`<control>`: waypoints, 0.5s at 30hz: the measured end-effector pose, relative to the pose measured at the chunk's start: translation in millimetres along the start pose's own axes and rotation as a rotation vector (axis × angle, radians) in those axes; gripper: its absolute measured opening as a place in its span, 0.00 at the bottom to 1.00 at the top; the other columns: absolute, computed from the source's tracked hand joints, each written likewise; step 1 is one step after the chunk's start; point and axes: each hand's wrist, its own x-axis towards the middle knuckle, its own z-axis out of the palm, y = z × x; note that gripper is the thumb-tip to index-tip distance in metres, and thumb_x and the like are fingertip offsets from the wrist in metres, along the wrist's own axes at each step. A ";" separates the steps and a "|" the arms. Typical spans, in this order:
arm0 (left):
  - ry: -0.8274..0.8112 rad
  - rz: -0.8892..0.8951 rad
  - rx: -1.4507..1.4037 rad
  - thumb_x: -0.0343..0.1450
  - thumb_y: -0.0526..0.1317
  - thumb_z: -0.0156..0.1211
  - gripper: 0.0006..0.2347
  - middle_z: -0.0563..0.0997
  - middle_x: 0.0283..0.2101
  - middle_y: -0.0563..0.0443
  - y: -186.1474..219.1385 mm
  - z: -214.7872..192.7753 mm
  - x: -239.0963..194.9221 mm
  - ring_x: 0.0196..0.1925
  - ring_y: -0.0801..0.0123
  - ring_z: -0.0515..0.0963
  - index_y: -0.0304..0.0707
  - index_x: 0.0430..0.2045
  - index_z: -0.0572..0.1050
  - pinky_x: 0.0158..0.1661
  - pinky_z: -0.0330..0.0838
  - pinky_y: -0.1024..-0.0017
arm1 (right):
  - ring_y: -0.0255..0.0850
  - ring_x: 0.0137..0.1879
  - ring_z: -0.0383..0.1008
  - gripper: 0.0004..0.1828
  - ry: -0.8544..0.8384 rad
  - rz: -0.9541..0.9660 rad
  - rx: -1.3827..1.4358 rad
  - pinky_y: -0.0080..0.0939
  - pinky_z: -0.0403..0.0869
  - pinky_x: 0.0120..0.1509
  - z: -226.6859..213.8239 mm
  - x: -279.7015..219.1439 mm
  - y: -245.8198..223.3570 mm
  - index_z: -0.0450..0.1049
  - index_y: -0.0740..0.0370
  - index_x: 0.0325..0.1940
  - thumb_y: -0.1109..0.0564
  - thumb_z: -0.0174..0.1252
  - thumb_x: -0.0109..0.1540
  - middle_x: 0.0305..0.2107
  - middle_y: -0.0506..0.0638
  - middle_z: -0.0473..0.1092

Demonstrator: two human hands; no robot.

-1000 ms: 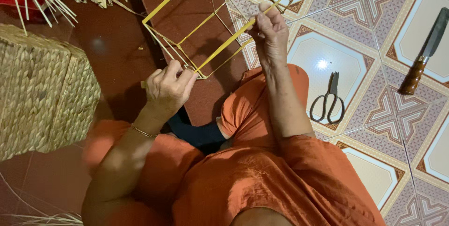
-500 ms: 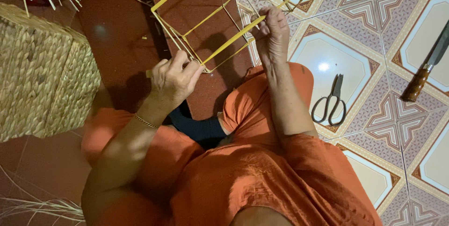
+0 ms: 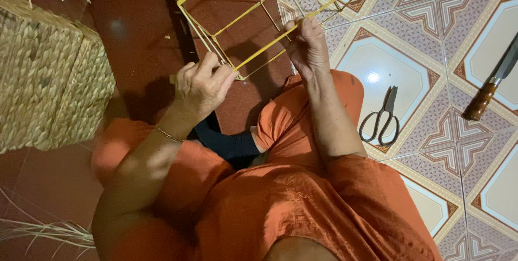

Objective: The person sits on the floor and weaves a thin yellow strip around the frame of a small basket. They repeatedly wrap the strip around the frame and use scissors to cut the strip at intervals.

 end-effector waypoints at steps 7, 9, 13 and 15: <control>-0.008 0.006 0.005 0.71 0.40 0.73 0.08 0.69 0.31 0.51 2.7 -3.8 2.1 0.26 0.64 0.75 0.41 0.27 0.77 0.28 0.70 0.68 | 0.34 0.39 0.71 0.12 0.087 -0.138 -0.169 0.44 0.78 0.52 10.6 -8.2 5.1 0.73 0.60 0.46 0.50 0.64 0.69 0.38 0.50 0.75; -0.003 0.002 0.016 0.71 0.40 0.72 0.08 0.70 0.32 0.51 2.7 -3.8 2.0 0.26 0.63 0.75 0.42 0.28 0.77 0.28 0.70 0.68 | 0.38 0.39 0.75 0.12 0.063 -0.166 -0.183 0.45 0.79 0.50 19.2 -10.4 4.0 0.72 0.60 0.45 0.49 0.63 0.70 0.37 0.52 0.75; -0.009 0.008 0.054 0.70 0.41 0.72 0.08 0.70 0.31 0.50 2.0 -2.0 1.7 0.25 0.63 0.75 0.43 0.27 0.77 0.27 0.69 0.67 | 0.41 0.42 0.79 0.12 0.069 -0.048 -0.194 0.45 0.80 0.49 33.9 -15.0 6.1 0.72 0.57 0.48 0.51 0.63 0.65 0.41 0.53 0.78; -0.003 0.022 0.081 0.70 0.40 0.71 0.08 0.70 0.31 0.50 2.5 0.0 1.7 0.26 0.65 0.76 0.42 0.26 0.76 0.27 0.69 0.67 | 0.39 0.42 0.78 0.12 -0.012 -0.026 -0.214 0.45 0.80 0.51 38.8 -21.8 14.0 0.72 0.58 0.51 0.54 0.64 0.67 0.40 0.54 0.77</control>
